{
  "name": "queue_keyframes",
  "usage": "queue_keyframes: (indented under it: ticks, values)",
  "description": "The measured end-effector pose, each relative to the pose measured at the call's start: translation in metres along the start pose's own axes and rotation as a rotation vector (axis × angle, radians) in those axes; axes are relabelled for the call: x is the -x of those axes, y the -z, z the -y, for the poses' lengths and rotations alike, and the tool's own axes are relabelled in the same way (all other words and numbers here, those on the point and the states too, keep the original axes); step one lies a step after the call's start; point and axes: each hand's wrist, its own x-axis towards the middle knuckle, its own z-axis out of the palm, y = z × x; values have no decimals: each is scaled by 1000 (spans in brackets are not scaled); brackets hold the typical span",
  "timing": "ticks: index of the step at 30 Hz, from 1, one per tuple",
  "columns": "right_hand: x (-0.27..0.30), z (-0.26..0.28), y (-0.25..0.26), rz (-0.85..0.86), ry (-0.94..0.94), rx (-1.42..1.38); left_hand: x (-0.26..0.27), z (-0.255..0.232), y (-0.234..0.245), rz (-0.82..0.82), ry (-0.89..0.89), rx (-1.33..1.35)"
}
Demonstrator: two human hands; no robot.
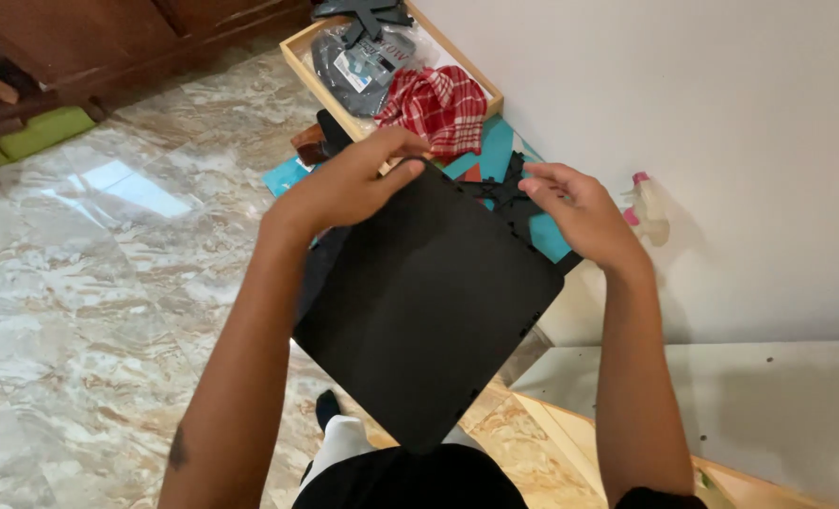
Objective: Assembling a black plastic stand or shelf unit by fitting the interlocking pieces together.
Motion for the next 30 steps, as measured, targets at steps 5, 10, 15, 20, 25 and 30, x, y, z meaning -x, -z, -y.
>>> queue_keyframes:
  ticks: [5,10,15,20,25,30]
  values:
    - [13,84,-71,-49,79,358,0,85,33,37,25,305]
    - [-20,70,-124,-161,-73,515,-18,172,7,195,-74,535]
    - [-28,79,-155,-314,-254,867,-33,219,-55,286,-170,866]
    - [-34,78,-160,-400,-356,890,-41,225,-80,427,-118,1060]
    - [-41,78,-149,-411,-193,776,-51,202,-81,491,-117,1174]
    - [-57,100,-151,-354,-308,562,-66,199,-76,469,-277,1043]
